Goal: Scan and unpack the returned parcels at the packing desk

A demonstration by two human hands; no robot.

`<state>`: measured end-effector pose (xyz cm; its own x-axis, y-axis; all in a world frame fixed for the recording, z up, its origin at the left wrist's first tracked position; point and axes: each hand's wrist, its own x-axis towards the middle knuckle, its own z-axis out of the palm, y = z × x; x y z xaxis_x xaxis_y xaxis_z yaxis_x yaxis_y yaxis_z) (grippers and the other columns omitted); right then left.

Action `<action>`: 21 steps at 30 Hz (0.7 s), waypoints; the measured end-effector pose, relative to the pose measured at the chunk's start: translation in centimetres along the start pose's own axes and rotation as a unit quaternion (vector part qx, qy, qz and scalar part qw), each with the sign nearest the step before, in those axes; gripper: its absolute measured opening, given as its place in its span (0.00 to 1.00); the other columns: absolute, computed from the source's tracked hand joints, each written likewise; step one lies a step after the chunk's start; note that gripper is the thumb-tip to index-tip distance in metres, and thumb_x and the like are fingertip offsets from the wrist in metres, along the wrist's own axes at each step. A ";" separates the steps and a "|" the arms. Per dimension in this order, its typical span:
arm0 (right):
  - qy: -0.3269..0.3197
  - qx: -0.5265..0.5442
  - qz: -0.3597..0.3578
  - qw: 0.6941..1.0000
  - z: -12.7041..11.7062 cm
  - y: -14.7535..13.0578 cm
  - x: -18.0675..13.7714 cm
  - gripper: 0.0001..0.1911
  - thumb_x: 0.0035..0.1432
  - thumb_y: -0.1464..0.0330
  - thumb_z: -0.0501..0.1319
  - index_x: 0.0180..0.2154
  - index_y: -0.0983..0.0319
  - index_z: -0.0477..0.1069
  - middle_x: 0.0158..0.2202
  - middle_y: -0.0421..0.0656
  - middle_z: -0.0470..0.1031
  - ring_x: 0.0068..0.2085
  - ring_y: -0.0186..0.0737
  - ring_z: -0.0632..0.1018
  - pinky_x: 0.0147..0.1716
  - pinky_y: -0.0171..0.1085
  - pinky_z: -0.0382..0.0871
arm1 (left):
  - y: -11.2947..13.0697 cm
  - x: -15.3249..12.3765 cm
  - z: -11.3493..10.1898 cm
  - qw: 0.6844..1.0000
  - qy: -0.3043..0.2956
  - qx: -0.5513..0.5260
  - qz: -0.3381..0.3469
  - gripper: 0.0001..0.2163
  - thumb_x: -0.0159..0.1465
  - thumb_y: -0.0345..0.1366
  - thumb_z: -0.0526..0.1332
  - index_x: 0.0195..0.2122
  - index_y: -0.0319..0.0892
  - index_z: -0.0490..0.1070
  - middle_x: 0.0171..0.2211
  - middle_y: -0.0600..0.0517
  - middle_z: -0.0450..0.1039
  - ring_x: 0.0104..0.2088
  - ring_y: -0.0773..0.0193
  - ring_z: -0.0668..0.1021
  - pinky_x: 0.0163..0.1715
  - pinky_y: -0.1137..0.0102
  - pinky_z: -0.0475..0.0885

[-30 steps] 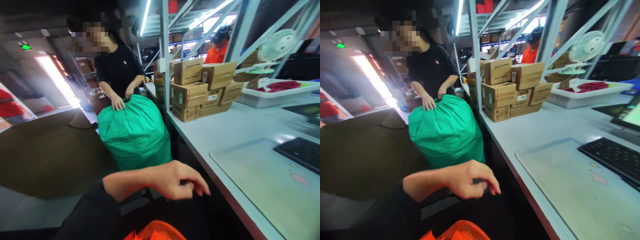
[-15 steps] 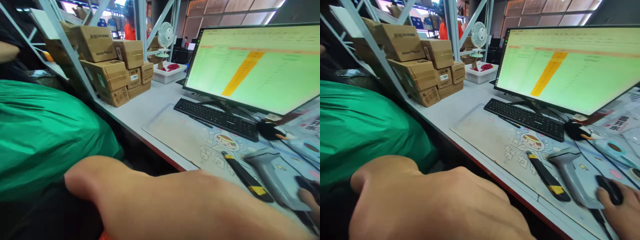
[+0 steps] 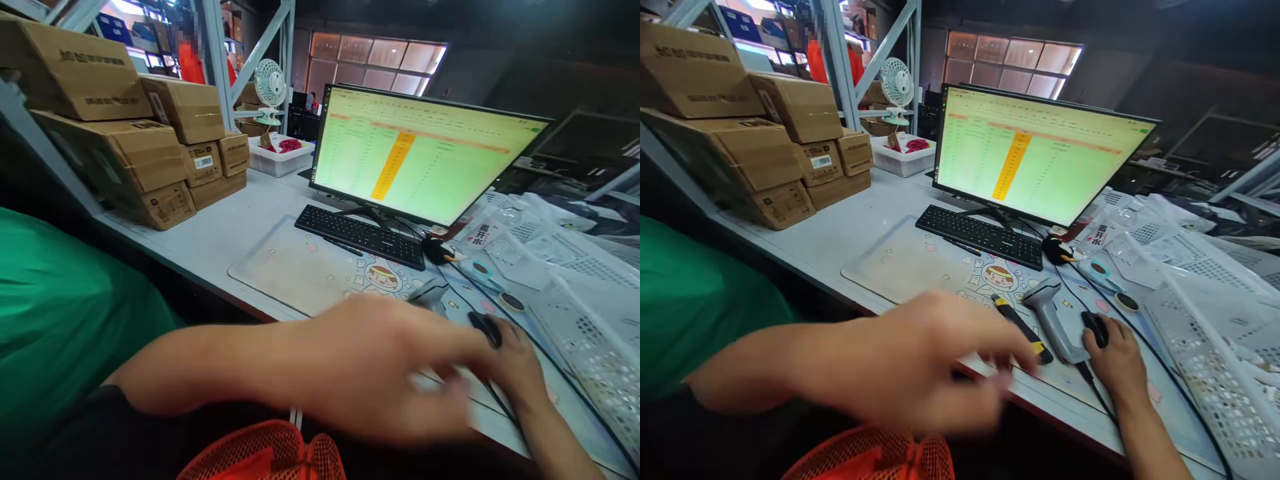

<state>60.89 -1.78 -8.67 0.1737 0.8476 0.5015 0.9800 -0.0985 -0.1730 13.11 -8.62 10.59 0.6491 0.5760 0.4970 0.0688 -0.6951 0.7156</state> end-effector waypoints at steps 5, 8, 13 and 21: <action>-0.002 0.004 0.027 1.000 0.0 -0.1 0.0 0.32 0.61 0.49 0.50 0.57 0.62 0.71 0.59 0.58 0.74 0.61 0.65 0.75 0.64 0.59 0.69 | -11.6 -3.2 0.0 0.968 0.188 0.001 -0.168 0.09 0.70 0.38 0.60 0.41 0.42 0.79 0.32 0.52 0.81 0.34 0.60 0.81 0.37 0.68 0.74; -0.018 0.007 0.046 0.999 -0.2 -0.3 -0.1 0.33 0.61 0.49 0.50 0.58 0.63 0.71 0.60 0.58 0.73 0.59 0.66 0.76 0.60 0.61 0.72 | -17.6 -6.2 0.3 0.931 0.257 -0.035 -0.258 0.09 0.69 0.40 0.61 0.38 0.42 0.78 0.28 0.53 0.77 0.31 0.60 0.78 0.36 0.67 0.72; -0.009 0.006 0.043 0.999 -0.2 -0.4 -0.2 0.33 0.62 0.51 0.51 0.59 0.65 0.72 0.59 0.58 0.74 0.58 0.65 0.77 0.60 0.61 0.73 | -19.1 -7.2 0.4 0.922 0.298 -0.089 -0.232 0.14 0.68 0.48 0.63 0.33 0.42 0.76 0.25 0.53 0.70 0.28 0.61 0.73 0.33 0.67 0.69; 0.008 0.013 0.026 1.000 -0.1 -0.3 -0.5 0.31 0.62 0.52 0.53 0.58 0.65 0.72 0.60 0.59 0.74 0.60 0.63 0.76 0.62 0.57 0.71 | -8.0 -4.5 0.4 0.937 0.199 -0.282 0.051 0.29 0.62 0.71 0.55 0.26 0.51 0.75 0.40 0.44 0.79 0.52 0.42 0.78 0.57 0.50 0.74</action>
<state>60.48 -2.23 -8.80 0.2265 0.8335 0.5040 0.9667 -0.1291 -0.2208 9.92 -5.81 2.40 0.2893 0.7121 0.6397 -0.4627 -0.4810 0.7447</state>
